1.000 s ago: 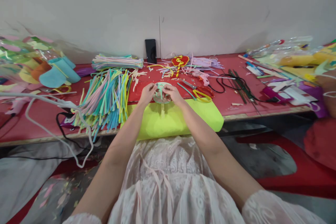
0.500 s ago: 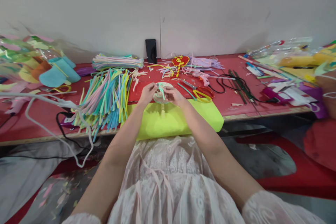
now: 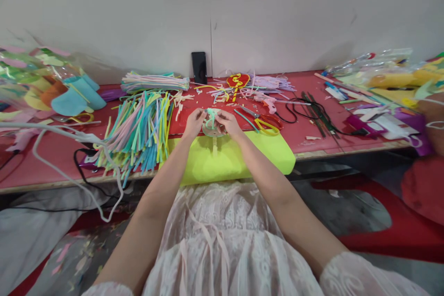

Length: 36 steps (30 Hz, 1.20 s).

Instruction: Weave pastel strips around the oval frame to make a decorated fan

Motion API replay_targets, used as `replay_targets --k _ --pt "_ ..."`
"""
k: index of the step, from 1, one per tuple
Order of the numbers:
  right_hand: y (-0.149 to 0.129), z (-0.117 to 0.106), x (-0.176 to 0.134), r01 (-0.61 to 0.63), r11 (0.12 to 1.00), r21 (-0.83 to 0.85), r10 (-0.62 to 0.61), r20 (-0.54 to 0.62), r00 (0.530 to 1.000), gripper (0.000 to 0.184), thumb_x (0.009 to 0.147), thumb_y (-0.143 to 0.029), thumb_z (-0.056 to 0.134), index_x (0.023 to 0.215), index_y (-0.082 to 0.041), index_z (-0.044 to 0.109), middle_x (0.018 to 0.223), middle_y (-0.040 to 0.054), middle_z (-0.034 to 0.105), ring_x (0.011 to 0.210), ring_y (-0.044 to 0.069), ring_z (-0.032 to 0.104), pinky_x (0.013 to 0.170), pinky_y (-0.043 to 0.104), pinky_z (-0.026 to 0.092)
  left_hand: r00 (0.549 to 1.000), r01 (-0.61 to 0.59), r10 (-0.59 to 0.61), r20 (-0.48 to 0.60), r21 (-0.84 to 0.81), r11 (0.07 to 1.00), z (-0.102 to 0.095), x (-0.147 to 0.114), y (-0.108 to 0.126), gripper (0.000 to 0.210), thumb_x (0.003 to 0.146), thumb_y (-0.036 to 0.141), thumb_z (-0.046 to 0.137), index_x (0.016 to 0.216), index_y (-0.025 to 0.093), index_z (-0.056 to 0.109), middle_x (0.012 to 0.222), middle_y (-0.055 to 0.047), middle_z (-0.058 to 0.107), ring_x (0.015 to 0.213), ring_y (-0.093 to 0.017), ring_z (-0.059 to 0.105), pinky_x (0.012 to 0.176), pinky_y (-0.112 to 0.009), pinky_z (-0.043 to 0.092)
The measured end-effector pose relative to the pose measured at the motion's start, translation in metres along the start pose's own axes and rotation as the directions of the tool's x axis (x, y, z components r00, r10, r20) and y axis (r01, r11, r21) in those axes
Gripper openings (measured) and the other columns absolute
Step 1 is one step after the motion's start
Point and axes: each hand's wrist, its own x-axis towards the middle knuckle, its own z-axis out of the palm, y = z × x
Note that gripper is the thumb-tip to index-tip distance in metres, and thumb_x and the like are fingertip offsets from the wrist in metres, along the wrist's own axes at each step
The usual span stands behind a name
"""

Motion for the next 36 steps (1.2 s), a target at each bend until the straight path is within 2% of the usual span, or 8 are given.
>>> replay_targets --k 5,9,13,16,19,24,29,36 --pt "-0.0031 0.0006 -0.0016 0.003 0.998 -0.057 -0.001 0.049 0.999 0.030 0.076 -0.046 0.058 0.073 -0.019 0.048 0.057 -0.0029 0.057 0.034 0.008 0.047 0.027 0.018 0.027 1.000 -0.001 0.001 -0.002 0.085 0.996 -0.0009 -0.0001 0.0038 0.018 0.081 0.033 0.048 0.075 0.017 0.052 0.069 0.001 0.055 0.065 -0.010 0.052 0.064 -0.021 0.041" --pt "-0.0064 0.0024 -0.0050 -0.010 0.996 -0.091 0.018 0.089 0.996 0.031 0.078 -0.049 0.056 0.074 -0.019 0.050 0.057 -0.0025 0.057 0.037 0.008 0.047 0.029 0.018 0.028 1.000 0.008 -0.008 -0.003 0.083 0.997 -0.0008 -0.0005 0.0043 0.016 0.079 0.032 0.049 0.075 0.016 0.052 0.068 0.001 0.053 0.064 -0.010 0.050 0.063 -0.021 0.041" --pt "-0.0053 0.0027 -0.0047 0.014 0.989 -0.149 -0.014 0.006 1.000 0.034 0.081 -0.051 0.049 0.073 -0.018 0.051 0.057 -0.0024 0.053 0.041 0.007 0.044 0.035 0.019 0.030 0.998 0.055 -0.057 0.036 0.048 0.997 0.0007 -0.0006 0.0028 0.016 0.078 0.031 0.049 0.072 0.016 0.051 0.065 0.002 0.051 0.063 -0.010 0.049 0.062 -0.022 0.041" --pt "-0.0024 0.0018 -0.0013 0.074 0.978 -0.197 -0.088 -0.061 0.994 0.035 0.082 -0.050 0.048 0.071 -0.017 0.051 0.061 -0.0022 0.050 0.048 0.007 0.045 0.044 0.020 0.035 0.990 0.069 -0.073 0.117 0.041 0.997 0.0020 -0.0012 0.0023 0.018 0.077 0.033 0.050 0.070 0.016 0.052 0.064 0.002 0.052 0.062 -0.010 0.049 0.061 -0.022 0.041" --pt "-0.0004 0.0008 0.0015 0.112 0.965 -0.236 -0.121 -0.023 0.992 0.032 0.080 -0.047 0.052 0.069 -0.017 0.051 0.062 -0.0029 0.047 0.052 0.007 0.043 0.050 0.020 0.036 0.986 0.049 -0.056 0.159 0.047 0.998 0.0031 -0.0025 0.0022 0.020 0.077 0.034 0.051 0.069 0.015 0.052 0.065 0.001 0.052 0.063 -0.010 0.048 0.061 -0.021 0.040" --pt "0.0005 0.0000 0.0016 0.126 0.966 -0.227 -0.133 -0.017 0.991 0.030 0.080 -0.044 0.053 0.067 -0.017 0.047 0.060 -0.0038 0.043 0.053 0.008 0.041 0.052 0.021 0.035 0.986 0.098 -0.091 0.138 -0.044 0.994 0.0046 -0.0036 0.0005 0.023 0.080 0.037 0.047 0.078 0.015 0.053 0.070 0.000 0.053 0.064 -0.010 0.050 0.062 -0.022 0.042" --pt "0.0017 -0.0002 0.0010 0.079 0.977 -0.199 -0.086 -0.024 0.996 0.028 0.081 -0.044 0.050 0.070 -0.018 0.047 0.059 -0.0039 0.040 0.054 0.009 0.039 0.052 0.022 0.033 0.981 0.024 -0.030 0.193 0.035 0.999 0.0037 -0.0032 0.0021 0.021 0.079 0.037 0.049 0.075 0.016 0.052 0.068 0.001 0.052 0.066 -0.011 0.050 0.064 -0.022 0.041" --pt "0.0031 -0.0011 0.0039 0.177 0.952 -0.249 -0.184 -0.007 0.983 0.030 0.082 -0.043 0.047 0.069 -0.017 0.046 0.067 -0.0028 0.040 0.062 0.009 0.037 0.060 0.022 0.033 0.972 0.030 -0.046 0.231 0.071 0.997 0.0033 -0.0044 0.0052 0.020 0.079 0.034 0.048 0.074 0.016 0.053 0.071 0.000 0.053 0.069 -0.011 0.049 0.067 -0.024 0.041"
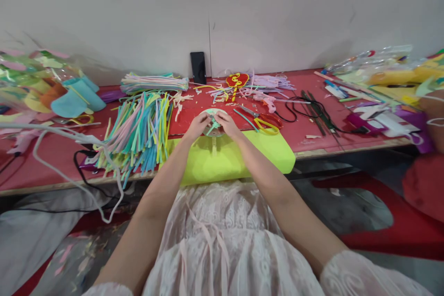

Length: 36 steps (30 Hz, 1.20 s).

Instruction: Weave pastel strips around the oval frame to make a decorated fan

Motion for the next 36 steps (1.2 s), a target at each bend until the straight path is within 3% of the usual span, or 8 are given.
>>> replay_targets --k 9,14,18,25,36 --pt "0.007 -0.002 0.000 -0.049 0.999 -0.012 0.050 0.025 0.998 0.033 0.080 -0.048 0.049 0.068 -0.018 0.044 0.064 -0.0034 0.039 0.059 0.009 0.036 0.054 0.022 0.031 0.997 0.049 -0.036 0.070 -0.187 0.981 0.003 -0.003 0.002 0.021 0.079 0.032 0.048 0.091 0.016 0.054 0.087 -0.002 0.056 0.082 -0.013 0.051 0.077 -0.026 0.043" --pt "0.005 -0.001 -0.001 -0.120 0.992 0.036 0.118 0.061 0.991 0.035 0.078 -0.052 0.051 0.070 -0.019 0.044 0.058 -0.0048 0.040 0.048 0.008 0.035 0.045 0.021 0.028 0.995 0.029 -0.012 0.095 -0.178 0.984 0.003 -0.003 0.000 0.020 0.080 0.032 0.047 0.090 0.016 0.053 0.087 -0.002 0.056 0.083 -0.013 0.051 0.081 -0.027 0.042" --pt "0.003 0.000 -0.002 -0.161 0.985 0.059 0.157 0.067 0.985 0.036 0.078 -0.054 0.051 0.071 -0.020 0.044 0.051 -0.0065 0.038 0.040 0.007 0.034 0.039 0.021 0.026 0.999 -0.026 0.030 0.039 -0.102 0.994 0.005 -0.002 -0.004 0.015 0.081 0.028 0.045 0.089 0.017 0.051 0.085 -0.001 0.054 0.081 -0.012 0.050 0.081 -0.026 0.041" --pt "0.002 -0.001 0.000 -0.168 0.984 0.061 0.166 0.040 0.985 0.032 0.077 -0.049 0.054 0.069 -0.018 0.048 0.052 -0.0048 0.042 0.045 0.008 0.039 0.042 0.020 0.030 0.997 -0.051 0.053 0.053 -0.031 0.998 0.005 -0.004 0.004 0.012 0.081 0.023 0.043 0.088 0.017 0.050 0.083 0.001 0.052 0.079 -0.011 0.048 0.080 -0.025 0.040" --pt "-0.001 -0.001 -0.001 -0.203 0.964 0.174 0.193 0.073 0.979 0.031 0.074 -0.048 0.057 0.072 -0.018 0.048 0.055 -0.0048 0.043 0.044 0.008 0.038 0.042 0.020 0.032 0.995 -0.086 0.091 0.037 -0.122 0.989 0.003 -0.006 0.009 0.015 0.080 0.030 0.047 0.086 0.016 0.051 0.083 0.000 0.053 0.079 -0.011 0.050 0.080 -0.024 0.041"
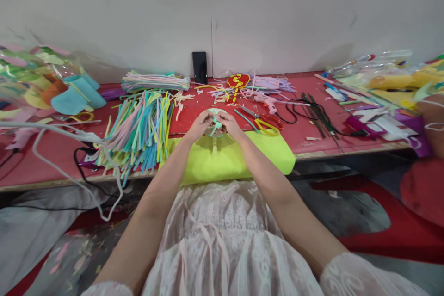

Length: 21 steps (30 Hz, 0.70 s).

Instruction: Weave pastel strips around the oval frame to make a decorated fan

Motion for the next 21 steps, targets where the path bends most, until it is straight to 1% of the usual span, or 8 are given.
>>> replay_targets --k 2,5,7,11,15,18,21 --pt "0.0004 0.0002 0.0004 0.036 0.999 -0.036 -0.036 -0.013 0.999 0.032 0.074 -0.048 0.056 0.070 -0.018 0.049 0.056 -0.0042 0.043 0.046 0.008 0.039 0.043 0.020 0.033 0.999 0.020 -0.020 -0.033 -0.007 1.000 0.0003 0.0007 -0.0004 0.016 0.081 0.031 0.047 0.085 0.016 0.051 0.082 -0.001 0.053 0.079 -0.011 0.050 0.079 -0.024 0.041" --pt "0.0002 0.0006 0.0009 0.090 0.992 -0.087 -0.094 -0.043 0.995 0.032 0.076 -0.048 0.055 0.068 -0.018 0.048 0.058 -0.0035 0.043 0.049 0.008 0.039 0.045 0.020 0.033 0.991 0.090 -0.094 -0.090 -0.056 0.994 0.0001 0.0023 -0.0030 0.021 0.083 0.035 0.044 0.086 0.016 0.052 0.080 -0.002 0.055 0.076 -0.012 0.051 0.075 -0.024 0.042" --pt "-0.0009 0.0010 0.0004 0.095 0.989 -0.118 -0.102 -0.054 0.993 0.033 0.077 -0.049 0.053 0.068 -0.018 0.049 0.057 -0.0036 0.043 0.050 0.009 0.040 0.046 0.020 0.034 0.990 0.108 -0.113 -0.090 -0.058 0.992 -0.0003 0.0033 -0.0048 0.021 0.082 0.036 0.045 0.085 0.016 0.052 0.079 -0.002 0.054 0.074 -0.012 0.050 0.074 -0.024 0.042" --pt "-0.0035 0.0015 -0.0015 0.081 0.984 -0.158 -0.088 -0.038 0.995 0.034 0.077 -0.051 0.052 0.071 -0.018 0.050 0.056 -0.0036 0.044 0.048 0.009 0.041 0.044 0.020 0.035 0.997 0.044 -0.041 -0.063 0.052 0.998 -0.0011 0.0039 -0.0052 0.016 0.080 0.031 0.048 0.080 0.016 0.052 0.077 0.000 0.053 0.075 -0.012 0.049 0.075 -0.024 0.041" --pt "-0.0022 0.0017 -0.0020 0.066 0.990 -0.122 -0.070 -0.032 0.997 0.034 0.078 -0.053 0.052 0.072 -0.019 0.048 0.054 -0.0049 0.043 0.042 0.008 0.040 0.040 0.021 0.033 0.999 0.005 0.001 -0.054 0.122 0.993 -0.0017 0.0031 -0.0026 0.012 0.081 0.027 0.046 0.080 0.016 0.051 0.075 0.000 0.052 0.073 -0.011 0.048 0.072 -0.023 0.041" --pt "-0.0001 0.0017 -0.0013 0.052 0.993 -0.109 -0.056 -0.029 0.998 0.034 0.078 -0.053 0.051 0.073 -0.020 0.047 0.053 -0.0057 0.042 0.040 0.008 0.040 0.038 0.021 0.031 0.999 0.004 0.003 -0.047 0.163 0.987 -0.0022 0.0024 -0.0017 0.012 0.082 0.027 0.045 0.080 0.017 0.051 0.074 0.000 0.052 0.071 -0.011 0.049 0.069 -0.022 0.041" --pt "0.0007 0.0015 -0.0004 0.059 0.990 -0.130 -0.066 -0.045 0.997 0.034 0.078 -0.053 0.051 0.073 -0.020 0.047 0.055 -0.0053 0.042 0.043 0.008 0.039 0.041 0.021 0.033 0.998 0.030 -0.020 -0.064 0.168 0.985 -0.0021 0.0030 -0.0040 0.013 0.083 0.028 0.044 0.080 0.017 0.051 0.073 0.000 0.053 0.068 -0.011 0.049 0.067 -0.023 0.041"
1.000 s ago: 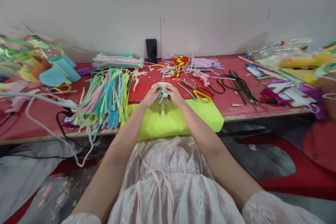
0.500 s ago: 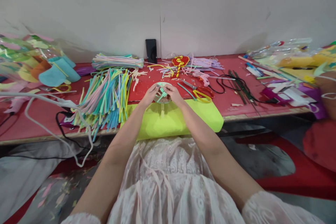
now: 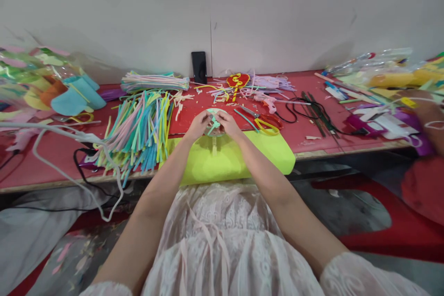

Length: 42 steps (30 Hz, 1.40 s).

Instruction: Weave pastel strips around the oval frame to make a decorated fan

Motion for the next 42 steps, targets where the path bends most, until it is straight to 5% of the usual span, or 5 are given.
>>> replay_targets --k 6,16,23,27,42 --pt "0.000 0.000 0.001 0.055 0.995 -0.083 -0.062 -0.074 0.995 0.032 0.079 -0.050 0.050 0.070 -0.019 0.048 0.060 -0.0029 0.044 0.053 0.010 0.041 0.049 0.021 0.036 1.000 0.019 -0.019 0.006 -0.005 1.000 0.002 0.004 -0.009 0.015 0.081 0.031 0.046 0.077 0.017 0.052 0.072 0.001 0.052 0.070 -0.011 0.048 0.068 -0.023 0.040" --pt "0.006 -0.001 0.002 -0.015 1.000 0.005 0.015 -0.001 1.000 0.034 0.078 -0.053 0.051 0.072 -0.020 0.045 0.054 -0.0062 0.041 0.040 0.007 0.039 0.038 0.020 0.030 0.999 -0.020 0.021 0.032 -0.049 0.999 0.001 0.000 -0.003 0.014 0.080 0.030 0.047 0.078 0.017 0.050 0.071 0.002 0.050 0.067 -0.010 0.047 0.068 -0.022 0.039" --pt "0.000 0.004 -0.001 -0.070 0.990 0.124 0.078 -0.061 0.995 0.042 0.080 -0.059 0.044 0.084 -0.018 0.052 0.063 -0.0016 0.054 0.044 0.007 0.046 0.036 0.018 0.032 0.987 0.051 -0.049 -0.154 0.011 0.999 -0.003 0.004 -0.005 0.015 0.081 0.030 0.045 0.073 0.017 0.047 0.067 0.002 0.048 0.063 -0.010 0.046 0.062 -0.022 0.038" --pt "-0.006 0.004 -0.002 -0.022 0.998 0.051 0.023 -0.021 1.000 0.040 0.076 -0.058 0.052 0.080 -0.018 0.052 0.062 -0.0015 0.056 0.045 0.007 0.046 0.036 0.018 0.033 0.978 0.060 -0.061 -0.197 -0.013 0.998 -0.004 0.003 -0.003 0.015 0.081 0.029 0.046 0.072 0.018 0.046 0.066 0.002 0.048 0.063 -0.010 0.047 0.062 -0.022 0.038" --pt "0.005 -0.001 0.003 0.047 0.998 -0.031 -0.052 -0.169 0.984 0.038 0.077 -0.058 0.050 0.076 -0.020 0.051 0.059 -0.0029 0.053 0.048 0.008 0.048 0.043 0.019 0.036 0.997 0.047 -0.041 -0.059 0.108 0.993 -0.001 0.001 -0.003 0.022 0.077 0.037 0.051 0.074 0.015 0.053 0.072 0.000 0.057 0.069 -0.011 0.050 0.066 -0.023 0.039"
